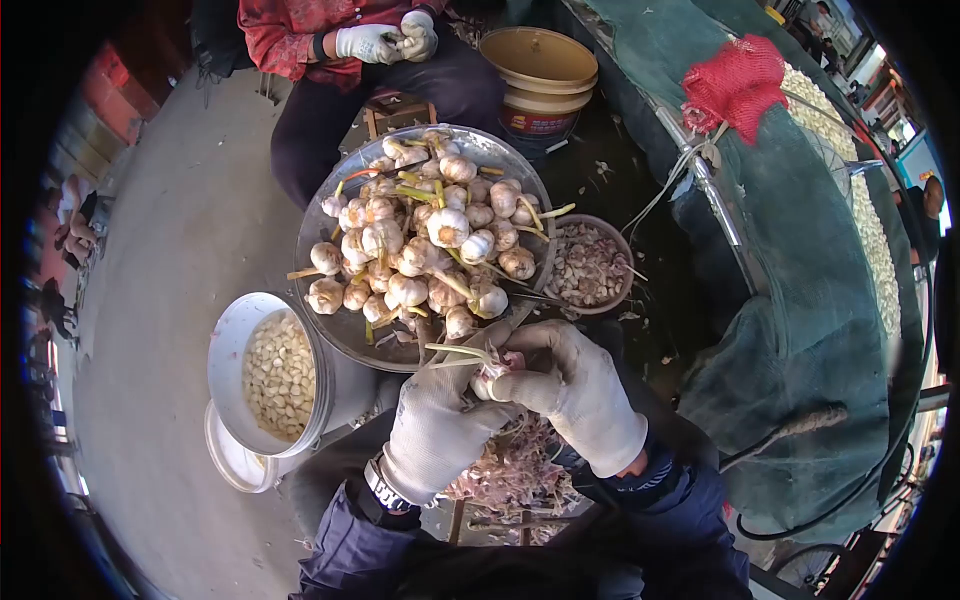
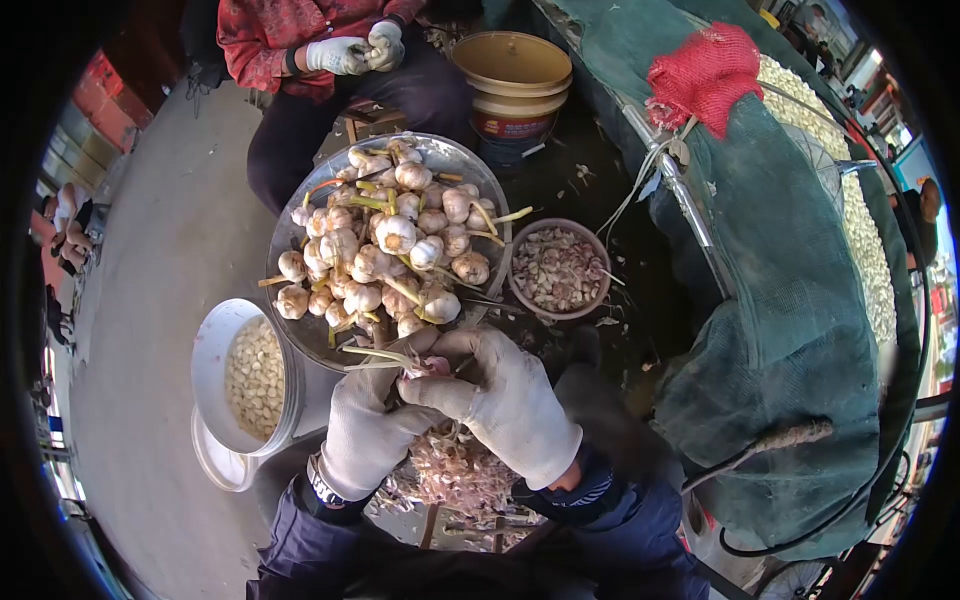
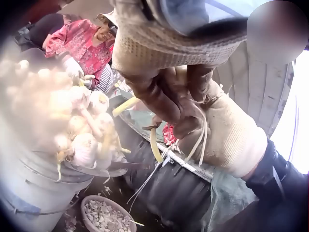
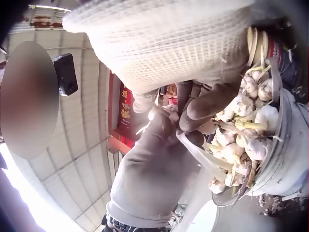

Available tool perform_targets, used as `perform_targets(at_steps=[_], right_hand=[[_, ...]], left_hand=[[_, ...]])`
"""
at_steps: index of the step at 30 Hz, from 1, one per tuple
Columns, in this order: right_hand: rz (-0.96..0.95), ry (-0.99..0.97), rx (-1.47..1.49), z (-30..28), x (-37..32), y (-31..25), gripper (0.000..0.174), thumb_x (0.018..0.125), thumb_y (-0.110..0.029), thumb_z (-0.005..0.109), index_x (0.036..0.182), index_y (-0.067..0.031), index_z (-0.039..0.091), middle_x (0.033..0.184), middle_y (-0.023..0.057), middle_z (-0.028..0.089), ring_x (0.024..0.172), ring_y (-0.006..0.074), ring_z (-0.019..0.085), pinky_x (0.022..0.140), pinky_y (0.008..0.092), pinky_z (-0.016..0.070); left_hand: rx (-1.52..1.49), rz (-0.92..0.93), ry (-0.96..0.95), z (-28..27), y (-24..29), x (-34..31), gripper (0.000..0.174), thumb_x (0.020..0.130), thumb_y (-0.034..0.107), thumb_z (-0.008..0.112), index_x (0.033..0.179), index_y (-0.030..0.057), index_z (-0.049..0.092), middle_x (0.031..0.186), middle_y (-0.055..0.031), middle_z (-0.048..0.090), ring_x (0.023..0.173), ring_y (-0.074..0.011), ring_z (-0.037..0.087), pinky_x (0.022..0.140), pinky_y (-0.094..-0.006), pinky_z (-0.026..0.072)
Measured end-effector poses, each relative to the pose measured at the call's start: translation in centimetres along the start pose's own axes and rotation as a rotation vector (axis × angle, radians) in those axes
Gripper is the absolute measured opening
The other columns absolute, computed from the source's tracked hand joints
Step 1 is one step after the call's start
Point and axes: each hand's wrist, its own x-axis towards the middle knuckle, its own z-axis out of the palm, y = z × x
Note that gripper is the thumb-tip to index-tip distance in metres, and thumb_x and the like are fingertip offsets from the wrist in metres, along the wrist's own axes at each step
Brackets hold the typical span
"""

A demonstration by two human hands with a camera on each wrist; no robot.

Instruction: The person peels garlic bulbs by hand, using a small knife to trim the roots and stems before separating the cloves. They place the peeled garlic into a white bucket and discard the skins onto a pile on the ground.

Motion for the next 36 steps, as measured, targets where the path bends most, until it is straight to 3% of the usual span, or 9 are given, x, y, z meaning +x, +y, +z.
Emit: perform_targets(at_steps=[5,6,7,10,21,23,26,28,36], right_hand=[[0.059,0.124,0.137,0.3,-0.9,2.3,0.029,0.088,-0.027,0.082,0.102,-0.0023,0.076,0.104,0.013,0.07,0.091,0.0227,0.069,0.082,0.033,0.0543],[0.041,0.132,0.097,0.1,-0.9,2.4,0.019,0.09,-0.012,0.078,0.101,0.0012,0.071,0.095,0.0052,0.07,0.087,0.0097,0.064,0.076,0.0265,0.0512],[0.051,0.142,0.1,-0.2,-0.8,2.6,0.019,0.09,-0.012,0.078,0.101,0.0012,0.071,0.095,0.0052,0.07,0.087,0.0097,0.064,0.076,0.0265,0.0512],[0.017,0.145,0.061,-0.8,-0.7,2.2,0.022,0.096,-0.02,0.073,0.1,0.0017,0.074,0.092,0.0124,0.071,0.087,0.0237,0.068,0.077,0.0338,0.052],[0.222,0.029,0.513,-1.1,-0.5,1.5,0.026,0.095,-0.02,0.076,0.105,0.0043,0.075,0.093,0.0061,0.074,0.086,0.0092,0.065,0.078,0.0263,0.0517],[0.235,0.016,0.261,-0.7,-0.3,1.1,0.025,0.094,-0.019,0.076,0.105,0.0032,0.076,0.093,0.0062,0.073,0.086,0.0097,0.065,0.08,0.0255,0.052],[0.239,0.039,0.472,-0.4,-0.1,2.8,0.026,0.095,-0.019,0.075,0.107,0.0034,0.076,0.094,0.0065,0.073,0.086,0.0099,0.065,0.08,0.0252,0.0519],[0.212,0.096,0.419,-0.2,-0.1,3.2,0.026,0.096,-0.019,0.075,0.107,0.0038,0.075,0.095,0.0066,0.073,0.086,0.01,0.065,0.08,0.0248,0.0518],[0.25,0.076,0.426,-0.5,-0.2,2.4,0.027,0.098,-0.021,0.073,0.106,0.0047,0.074,0.09,0.0057,0.072,0.083,0.0094,0.063,0.076,0.0249,0.0509]], left_hand=[[-0.015,0.011,0.008,2.4,-1.5,0.2,0.044,0.082,0.0,0.08,0.124,0.0014,0.068,0.106,-0.0107,0.076,0.094,-0.0163,0.071,0.085,-0.0316,0.0562],[-0.093,0.009,0.041,2.9,-1.7,0.3,0.039,0.082,0.0,0.08,0.12,0.0011,0.07,0.102,-0.0106,0.076,0.09,-0.0154,0.071,0.082,-0.031,0.0562],[-0.095,0.003,0.028,3.1,-1.7,0.3,0.039,0.082,0.0,0.08,0.12,0.0011,0.07,0.102,-0.0106,0.076,0.09,-0.0154,0.071,0.082,-0.031,0.0562],[-0.15,-0.2,-0.004,3.3,-1.6,0.0,0.032,0.081,0.006,0.086,0.109,0.0013,0.072,0.084,-0.0089,0.073,0.073,-0.0124,0.068,0.071,-0.0285,0.055],[-0.178,-0.278,-0.045,2.2,0.1,0.3,0.028,0.085,0.001,0.082,0.109,-0.0018,0.068,0.094,-0.0047,0.074,0.082,-0.0081,0.065,0.074,-0.0263,0.0544],[-0.11,-0.11,0.022,2.6,-2.2,0.1,0.028,0.085,0.002,0.081,0.11,-0.0018,0.067,0.092,-0.0039,0.073,0.079,-0.0075,0.064,0.071,-0.0257,0.0535],[-0.059,0.011,0.051,2.4,-2.1,0.3,0.026,0.084,0.002,0.082,0.105,-0.0027,0.066,0.088,-0.0034,0.072,0.075,-0.007,0.062,0.066,-0.0259,0.0519],[0.053,-0.238,-0.06,1.6,-1.6,-0.1,0.039,0.083,0.004,0.084,0.117,-0.0023,0.067,0.096,-0.0123,0.074,0.086,-0.0168,0.073,0.078,-0.033,0.0577],[-0.036,-0.236,-0.023,2.4,-1.3,0.4,0.032,0.084,0.006,0.084,0.11,-0.0006,0.067,0.093,-0.0087,0.074,0.084,-0.0125,0.07,0.076,-0.0302,0.0566]])
